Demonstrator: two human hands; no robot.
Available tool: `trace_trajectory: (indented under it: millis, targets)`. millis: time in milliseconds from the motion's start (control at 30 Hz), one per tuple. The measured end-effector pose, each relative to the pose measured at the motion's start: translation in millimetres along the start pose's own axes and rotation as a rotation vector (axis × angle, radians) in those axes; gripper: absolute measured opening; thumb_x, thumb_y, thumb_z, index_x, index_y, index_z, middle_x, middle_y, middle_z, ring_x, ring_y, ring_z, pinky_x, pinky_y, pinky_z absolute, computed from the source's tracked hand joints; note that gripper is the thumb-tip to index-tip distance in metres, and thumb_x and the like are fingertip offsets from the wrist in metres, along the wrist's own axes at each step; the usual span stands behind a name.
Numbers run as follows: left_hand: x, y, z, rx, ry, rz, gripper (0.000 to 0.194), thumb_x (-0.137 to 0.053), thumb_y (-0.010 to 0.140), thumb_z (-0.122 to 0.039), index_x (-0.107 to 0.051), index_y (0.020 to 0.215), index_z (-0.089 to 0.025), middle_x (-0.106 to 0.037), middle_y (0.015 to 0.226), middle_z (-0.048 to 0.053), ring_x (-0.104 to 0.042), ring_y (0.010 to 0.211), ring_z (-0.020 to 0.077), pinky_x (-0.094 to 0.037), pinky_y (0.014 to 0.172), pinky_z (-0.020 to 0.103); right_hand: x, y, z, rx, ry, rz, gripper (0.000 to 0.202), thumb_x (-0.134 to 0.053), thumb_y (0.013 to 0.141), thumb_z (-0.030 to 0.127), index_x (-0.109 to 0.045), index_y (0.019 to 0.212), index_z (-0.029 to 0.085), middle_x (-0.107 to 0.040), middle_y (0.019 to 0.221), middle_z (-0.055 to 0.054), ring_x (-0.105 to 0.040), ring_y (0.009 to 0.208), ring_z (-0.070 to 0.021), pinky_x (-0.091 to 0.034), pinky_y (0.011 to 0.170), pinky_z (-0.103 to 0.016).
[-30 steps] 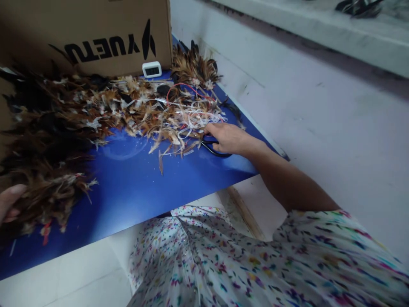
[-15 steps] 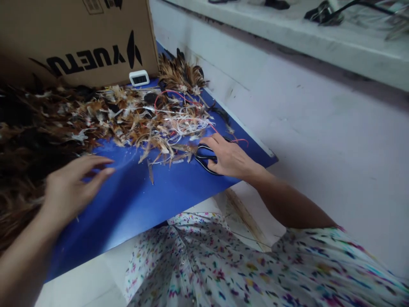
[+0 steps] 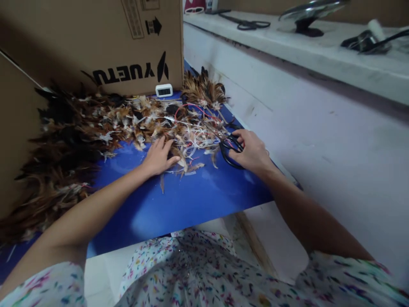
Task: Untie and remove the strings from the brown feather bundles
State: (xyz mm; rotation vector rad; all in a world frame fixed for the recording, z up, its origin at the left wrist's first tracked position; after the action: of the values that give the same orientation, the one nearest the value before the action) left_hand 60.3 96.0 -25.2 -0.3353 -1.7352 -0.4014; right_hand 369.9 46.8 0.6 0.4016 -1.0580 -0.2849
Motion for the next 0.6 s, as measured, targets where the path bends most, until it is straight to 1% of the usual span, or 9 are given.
trace_trajectory:
  millis: [100,167,200,267,367,433,500,533,600]
  targets:
    - [2.9,-3,-20,-0.141,-0.033,0.000,0.072,-0.052,0.094,-0.058,-0.042,0.151,-0.014,-0.034,0.162,0.022,-0.035,0.150,0.0370,-0.033,0.120,0.052,-10,6,-3,0.016,-0.023,0.017,0.053,-0.065,0.068,0.023,-0.061,0.120,0.020,-0.066,0.103,-0.010,-0.063,0.080,-0.0226,-0.053,0.076,-0.037]
    - [14.7,-3,-22,-0.216,-0.048,-0.086,0.063,-0.050,0.095,-0.055,-0.050,0.145,-0.017,-0.041,0.158,0.019,-0.041,0.146,0.0341,-0.037,0.118,0.051,-15,6,-3,0.030,-0.036,0.041,0.055,-0.065,0.068,0.023,-0.060,0.123,0.019,-0.065,0.102,-0.010,-0.064,0.080,-0.0227,-0.054,0.076,-0.037]
    - [23.0,-2,-16,-0.225,-0.049,-0.152,0.058,-0.049,0.096,-0.054,-0.054,0.140,-0.018,-0.046,0.154,0.018,-0.045,0.142,0.0329,-0.038,0.117,0.051,-17,5,-2,0.029,-0.048,0.057,0.055,-0.064,0.069,0.023,-0.060,0.124,0.018,-0.065,0.102,-0.010,-0.065,0.080,-0.0230,-0.054,0.076,-0.037]
    - [41.5,5,10,-0.157,-0.038,-0.285,0.050,-0.048,0.096,-0.051,-0.061,0.131,-0.018,-0.055,0.143,0.016,-0.050,0.135,0.0314,-0.040,0.115,0.050,-20,3,0,0.018,-0.088,0.086,0.056,-0.063,0.071,0.023,-0.059,0.127,0.017,-0.065,0.104,-0.011,-0.066,0.082,-0.0245,-0.055,0.076,-0.037]
    - [65.9,20,76,0.150,0.045,-0.415,0.050,-0.052,0.091,-0.044,-0.060,0.131,-0.015,-0.055,0.141,0.019,-0.048,0.135,0.0351,-0.037,0.116,0.052,-21,0,5,0.021,-0.163,0.108,0.055,-0.060,0.077,0.024,-0.057,0.131,0.015,-0.066,0.113,-0.015,-0.068,0.093,-0.0287,-0.056,0.080,-0.040]
    - [76.9,30,121,0.365,0.114,-0.430,0.059,-0.058,0.086,-0.043,-0.057,0.136,-0.013,-0.048,0.148,0.022,-0.042,0.140,0.0397,-0.034,0.117,0.054,-21,-1,9,0.037,-0.209,0.115,0.054,-0.058,0.080,0.025,-0.055,0.132,0.014,-0.065,0.117,-0.016,-0.068,0.099,-0.0305,-0.055,0.084,-0.041]
    - [83.5,39,154,0.535,0.147,-0.406,0.070,-0.060,0.083,-0.046,-0.052,0.141,-0.009,-0.046,0.150,0.026,-0.041,0.141,0.0432,-0.035,0.115,0.055,-23,-3,12,0.056,-0.258,0.119,0.052,-0.057,0.082,0.025,-0.055,0.132,0.013,-0.065,0.117,-0.017,-0.067,0.101,-0.0312,-0.055,0.085,-0.041]
    - [84.5,44,165,0.570,0.145,-0.367,0.074,-0.059,0.083,-0.050,-0.049,0.143,-0.008,-0.046,0.149,0.027,-0.042,0.141,0.0434,-0.036,0.115,0.054,-23,-3,14,0.068,-0.284,0.118,0.050,-0.056,0.083,0.025,-0.055,0.132,0.012,-0.065,0.116,-0.017,-0.066,0.101,-0.0314,-0.055,0.086,-0.040]
    - [84.7,56,175,0.594,0.160,-0.315,0.078,-0.056,0.084,-0.054,-0.048,0.143,-0.005,-0.048,0.148,0.028,-0.043,0.139,0.0429,-0.035,0.115,0.052,-25,-5,17,0.101,-0.333,0.114,0.046,-0.054,0.086,0.025,-0.057,0.129,0.011,-0.066,0.112,-0.017,-0.065,0.102,-0.0316,-0.053,0.088,-0.040]
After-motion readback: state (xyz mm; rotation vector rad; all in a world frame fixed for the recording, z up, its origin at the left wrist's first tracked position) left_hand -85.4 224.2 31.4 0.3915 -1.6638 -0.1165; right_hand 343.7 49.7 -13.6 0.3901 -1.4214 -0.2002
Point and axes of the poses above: each hand's wrist, its own y-axis towards the middle knuckle, its own x-axis out of the back of the hand, z = x × y, the point moved 4 cm from there along y, towards the middle knuckle
